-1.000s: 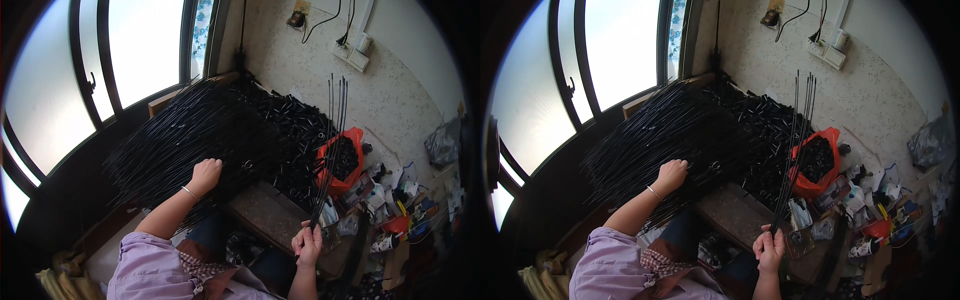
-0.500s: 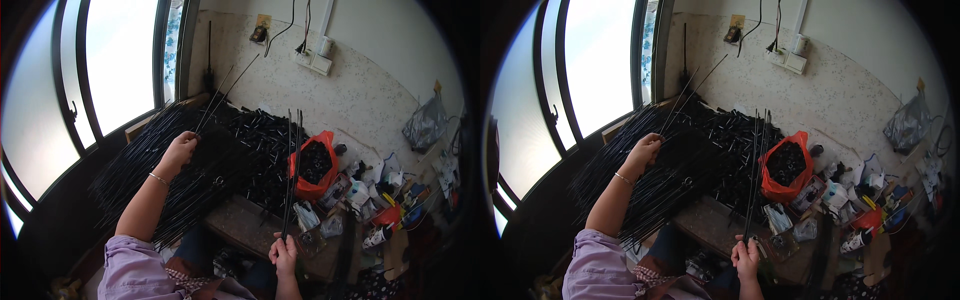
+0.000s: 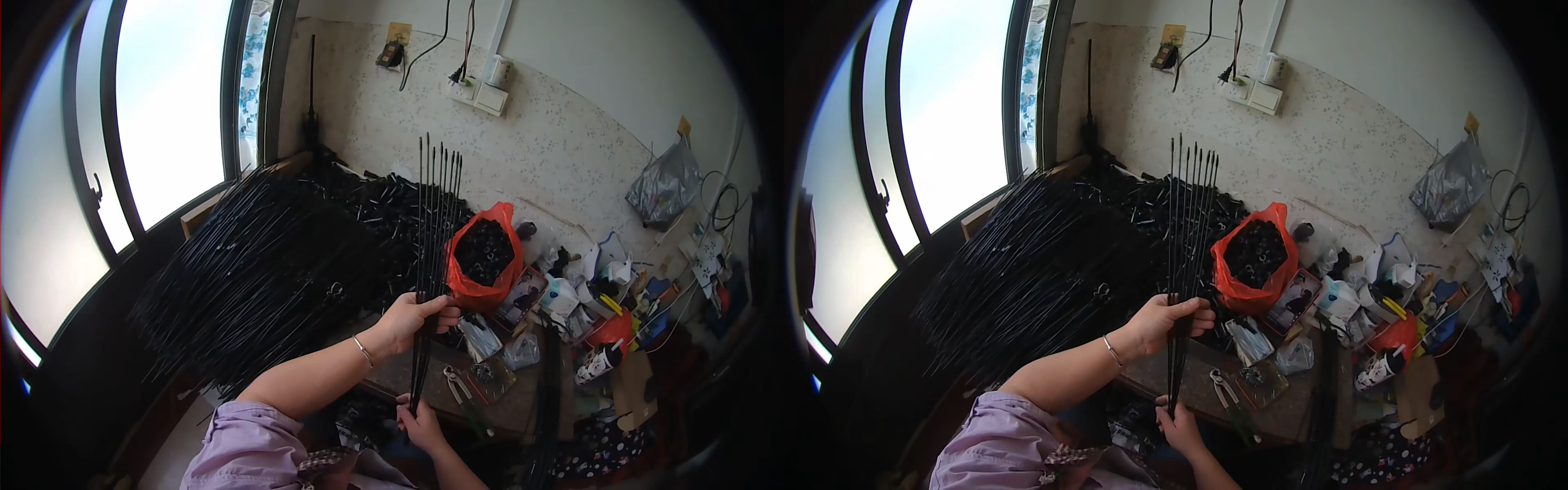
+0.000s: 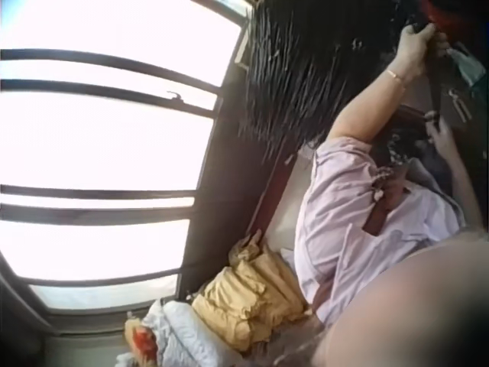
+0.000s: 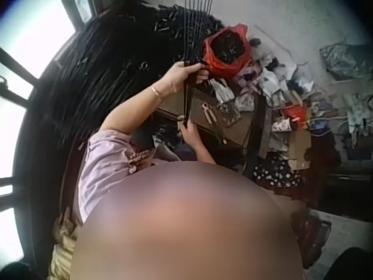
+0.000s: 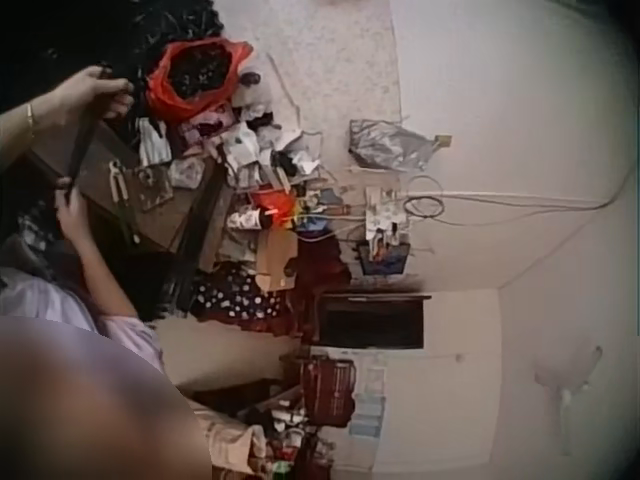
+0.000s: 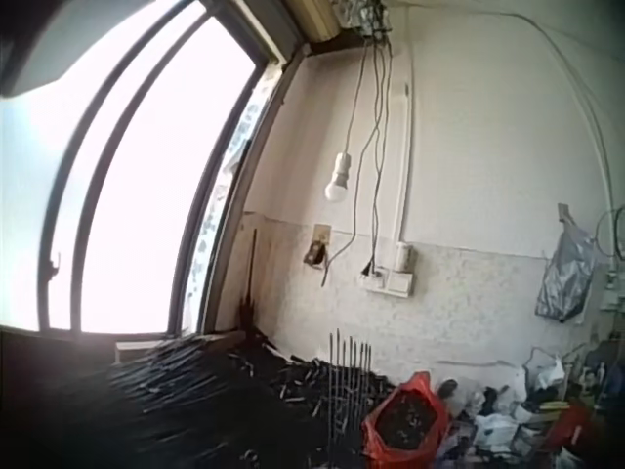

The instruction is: Bundling and securing groups of black plastic rods at a workstation.

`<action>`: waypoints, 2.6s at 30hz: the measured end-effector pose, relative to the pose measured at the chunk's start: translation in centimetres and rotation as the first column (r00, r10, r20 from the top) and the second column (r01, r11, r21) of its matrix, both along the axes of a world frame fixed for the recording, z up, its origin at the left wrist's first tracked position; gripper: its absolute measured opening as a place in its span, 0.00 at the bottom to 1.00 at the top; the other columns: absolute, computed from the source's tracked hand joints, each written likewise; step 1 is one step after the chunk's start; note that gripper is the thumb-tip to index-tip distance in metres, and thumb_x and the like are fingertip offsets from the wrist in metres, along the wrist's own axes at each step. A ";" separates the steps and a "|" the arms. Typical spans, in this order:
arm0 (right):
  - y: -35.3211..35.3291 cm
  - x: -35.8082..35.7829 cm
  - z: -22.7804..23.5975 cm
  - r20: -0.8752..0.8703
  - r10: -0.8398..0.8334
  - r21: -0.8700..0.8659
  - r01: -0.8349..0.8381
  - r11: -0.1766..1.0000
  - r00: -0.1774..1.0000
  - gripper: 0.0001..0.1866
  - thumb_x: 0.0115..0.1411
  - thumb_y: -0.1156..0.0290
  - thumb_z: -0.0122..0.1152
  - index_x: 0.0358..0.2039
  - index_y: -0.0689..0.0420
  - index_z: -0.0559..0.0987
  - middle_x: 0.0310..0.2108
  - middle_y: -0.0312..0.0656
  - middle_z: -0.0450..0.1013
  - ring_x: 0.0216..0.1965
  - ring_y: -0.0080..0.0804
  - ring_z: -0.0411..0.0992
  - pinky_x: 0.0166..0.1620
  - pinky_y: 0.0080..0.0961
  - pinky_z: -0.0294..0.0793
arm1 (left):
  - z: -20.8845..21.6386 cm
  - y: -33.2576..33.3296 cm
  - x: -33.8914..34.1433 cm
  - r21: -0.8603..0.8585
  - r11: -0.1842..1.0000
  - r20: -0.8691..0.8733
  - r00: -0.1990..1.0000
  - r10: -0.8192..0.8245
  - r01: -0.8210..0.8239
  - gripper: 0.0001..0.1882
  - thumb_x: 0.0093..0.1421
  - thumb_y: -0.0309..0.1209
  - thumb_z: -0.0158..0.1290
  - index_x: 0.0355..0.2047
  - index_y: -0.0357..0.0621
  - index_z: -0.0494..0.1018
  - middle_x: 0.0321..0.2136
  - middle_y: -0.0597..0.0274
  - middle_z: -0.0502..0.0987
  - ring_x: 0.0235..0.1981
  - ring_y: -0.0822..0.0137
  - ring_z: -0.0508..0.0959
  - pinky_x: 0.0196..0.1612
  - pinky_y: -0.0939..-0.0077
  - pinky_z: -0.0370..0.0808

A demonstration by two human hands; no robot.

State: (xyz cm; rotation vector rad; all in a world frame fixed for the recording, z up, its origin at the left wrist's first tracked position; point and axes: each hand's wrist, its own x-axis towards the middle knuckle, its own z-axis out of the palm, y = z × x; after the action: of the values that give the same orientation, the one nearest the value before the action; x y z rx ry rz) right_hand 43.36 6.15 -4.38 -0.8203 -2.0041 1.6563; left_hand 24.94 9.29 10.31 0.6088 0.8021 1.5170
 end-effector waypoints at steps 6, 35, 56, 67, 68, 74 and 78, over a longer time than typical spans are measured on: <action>2.0 1.5 -2.1 -0.109 0.097 0.219 -0.071 0.973 0.989 0.20 0.57 0.63 0.57 0.47 0.59 0.70 0.41 0.44 0.73 0.44 0.32 0.70 0.49 0.28 0.67 | -2.1 -0.7 0.4 0.206 0.963 -0.247 0.961 -0.122 0.175 0.11 0.57 0.22 0.52 0.40 0.32 0.72 0.33 0.54 0.77 0.36 0.66 0.78 0.42 0.75 0.76; 12.2 -10.0 3.1 0.328 0.122 0.765 -0.339 0.547 0.937 0.09 0.50 0.68 0.58 0.32 0.57 0.79 0.31 0.46 0.74 0.31 0.43 0.74 0.33 0.33 0.73 | -18.1 -3.9 0.1 0.323 0.885 -0.924 -0.091 0.371 0.335 0.19 0.39 0.34 0.59 0.30 0.34 0.74 0.41 0.50 0.73 0.49 0.55 0.70 0.58 0.64 0.62; 7.3 -0.6 5.4 -0.596 0.143 -0.297 -0.383 0.875 0.790 0.57 0.46 0.23 0.20 0.55 0.66 0.61 0.50 0.61 0.65 0.54 0.49 0.62 0.59 0.41 0.55 | -14.1 -2.9 0.1 0.201 0.956 -0.959 -0.154 0.236 0.214 0.54 0.38 0.51 0.61 0.61 0.44 0.49 0.62 0.43 0.45 0.64 0.47 0.43 0.60 0.41 0.42; 13.8 -5.9 -0.4 -0.131 -0.141 -0.842 -0.035 0.538 0.981 0.39 0.59 0.37 0.36 0.59 0.56 0.55 0.55 0.50 0.60 0.50 0.45 0.66 0.51 0.44 0.64 | -16.8 -1.0 -1.3 0.203 0.385 -0.836 -0.045 0.546 0.900 0.15 0.47 0.36 0.50 0.35 0.47 0.74 0.59 0.58 0.59 0.61 0.58 0.57 0.62 0.51 0.47; 13.5 -6.6 0.3 -0.211 -0.232 -0.740 0.000 0.673 0.949 0.36 0.59 0.38 0.35 0.59 0.52 0.55 0.55 0.49 0.60 0.51 0.44 0.66 0.51 0.44 0.64 | -16.8 -1.1 -1.4 0.201 0.390 -0.841 -0.045 0.539 0.899 0.15 0.47 0.36 0.50 0.35 0.47 0.74 0.59 0.58 0.59 0.61 0.58 0.57 0.62 0.51 0.47; 12.4 -4.8 1.3 -0.238 -0.654 -0.166 0.633 0.756 0.719 0.25 0.63 0.53 0.45 0.52 0.60 0.65 0.53 0.50 0.62 0.52 0.37 0.65 0.52 0.33 0.65 | -16.4 -1.4 -1.4 0.232 0.548 -0.891 -0.051 0.452 0.804 0.26 0.41 0.39 0.55 0.44 0.47 0.72 0.57 0.60 0.61 0.59 0.60 0.60 0.61 0.42 0.45; 11.4 -4.1 -3.9 -0.155 -0.515 -0.737 0.249 0.629 0.843 0.26 0.62 0.52 0.46 0.53 0.60 0.63 0.46 0.50 0.68 0.44 0.37 0.71 0.46 0.31 0.70 | -17.2 -0.7 -1.1 0.224 0.411 -0.904 0.031 0.426 0.884 0.14 0.49 0.36 0.49 0.34 0.43 0.75 0.55 0.58 0.64 0.58 0.60 0.62 0.61 0.52 0.51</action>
State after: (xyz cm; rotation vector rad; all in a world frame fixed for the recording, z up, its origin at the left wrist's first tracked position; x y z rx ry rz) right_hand 39.28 17.56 -8.33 -1.0112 -0.8223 2.0985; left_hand 23.81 8.58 -6.87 2.8113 0.5942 0.6039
